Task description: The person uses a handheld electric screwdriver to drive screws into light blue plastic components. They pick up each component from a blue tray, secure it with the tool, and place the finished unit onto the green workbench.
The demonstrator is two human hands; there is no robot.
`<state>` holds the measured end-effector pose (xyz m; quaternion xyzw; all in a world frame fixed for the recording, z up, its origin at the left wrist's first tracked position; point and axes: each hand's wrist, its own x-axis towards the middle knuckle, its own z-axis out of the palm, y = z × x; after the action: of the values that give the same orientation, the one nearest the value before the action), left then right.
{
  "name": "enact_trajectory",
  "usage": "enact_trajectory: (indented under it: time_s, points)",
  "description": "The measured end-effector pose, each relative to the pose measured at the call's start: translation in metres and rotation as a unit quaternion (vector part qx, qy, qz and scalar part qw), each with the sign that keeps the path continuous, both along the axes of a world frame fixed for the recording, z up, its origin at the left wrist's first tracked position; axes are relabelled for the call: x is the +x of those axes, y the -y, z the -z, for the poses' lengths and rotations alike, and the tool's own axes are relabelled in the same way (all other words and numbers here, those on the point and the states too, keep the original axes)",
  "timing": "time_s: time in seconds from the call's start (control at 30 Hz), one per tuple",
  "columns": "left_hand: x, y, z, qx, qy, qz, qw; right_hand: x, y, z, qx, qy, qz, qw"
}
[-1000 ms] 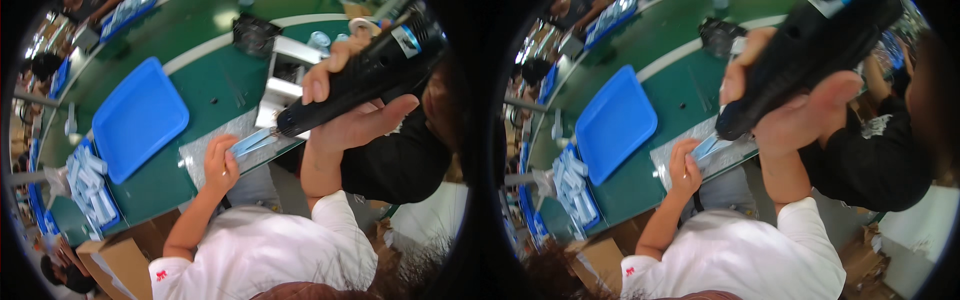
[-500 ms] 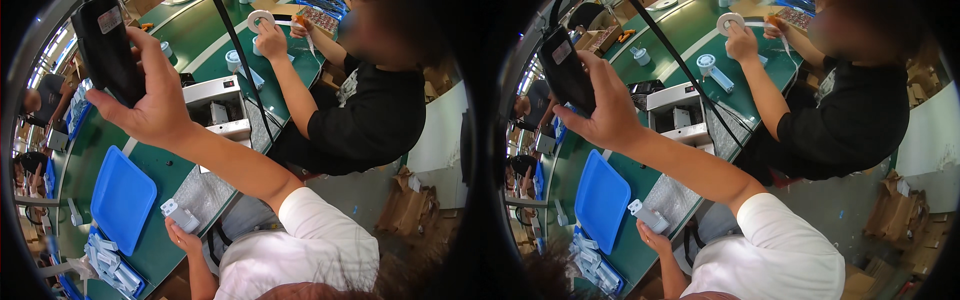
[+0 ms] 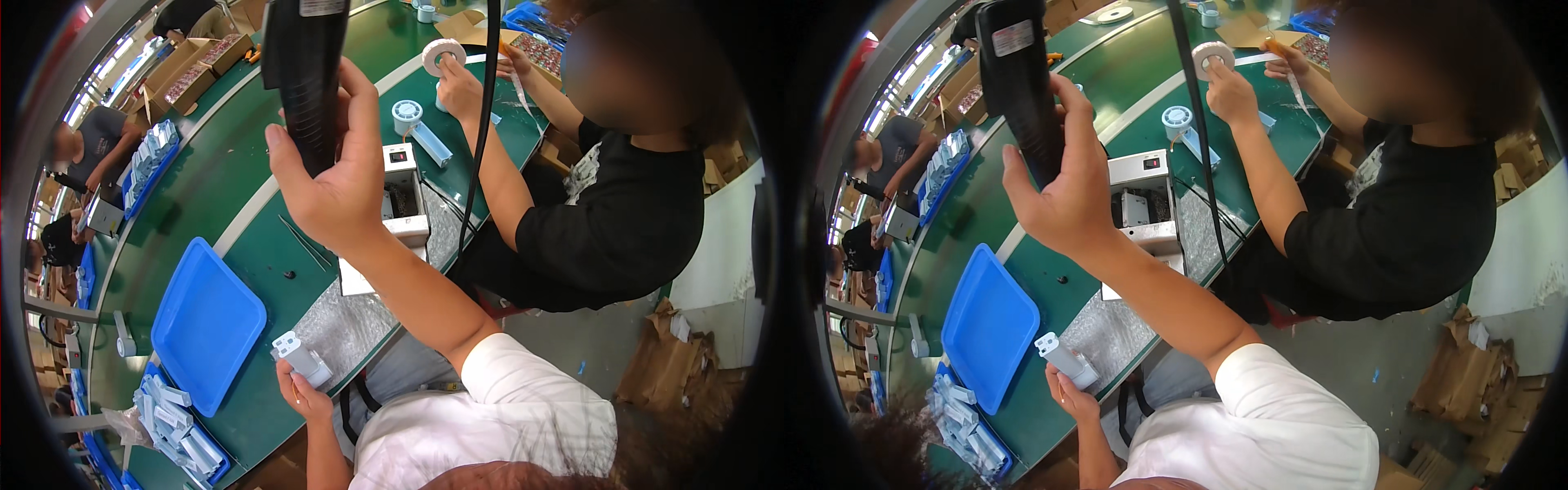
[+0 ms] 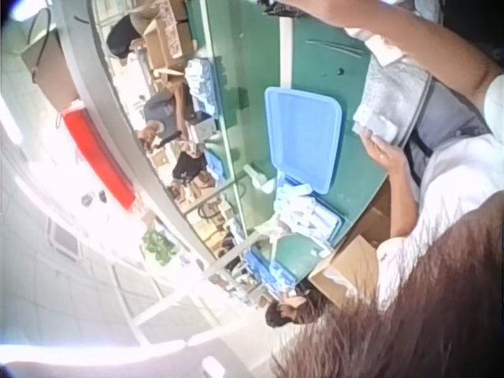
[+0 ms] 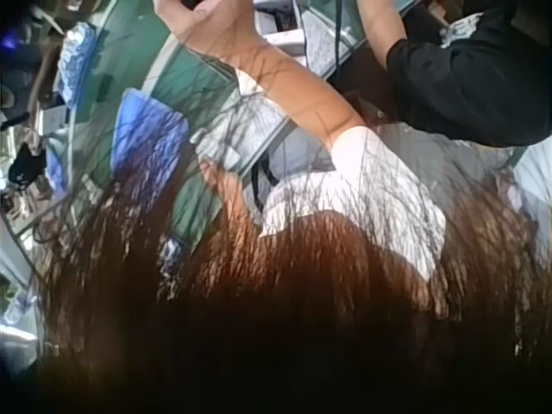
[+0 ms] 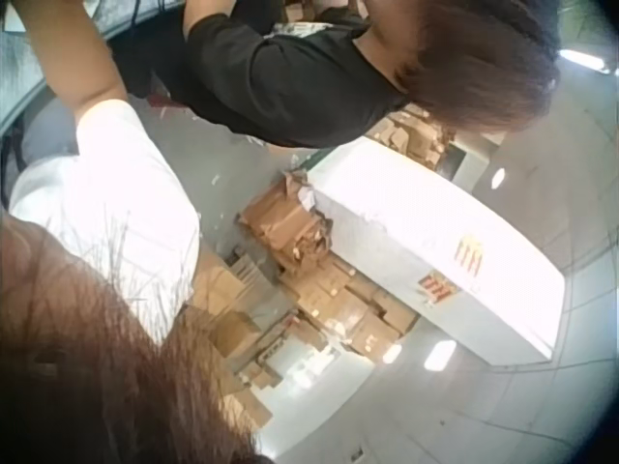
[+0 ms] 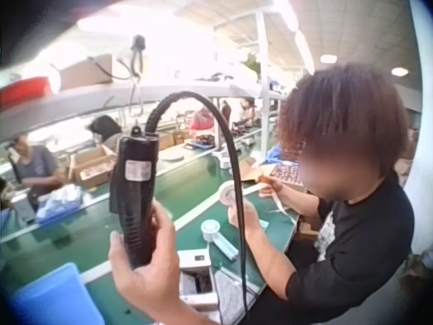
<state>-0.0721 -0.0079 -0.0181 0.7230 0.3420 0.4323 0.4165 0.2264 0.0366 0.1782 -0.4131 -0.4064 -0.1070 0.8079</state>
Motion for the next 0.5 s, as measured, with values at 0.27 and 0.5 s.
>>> enact_trajectory:
  time_s: [0.27,0.5]
  points:
    - [-0.001,-0.001,0.003,0.015,-0.012,-0.007,1.000,-0.001,0.004,0.004,-0.006,-0.022,-0.005,1.000]
    - [0.001,0.003,0.001,-0.003,-0.007,-0.015,1.000,-0.031,0.027,-0.003,0.069,0.094,0.114,0.987]
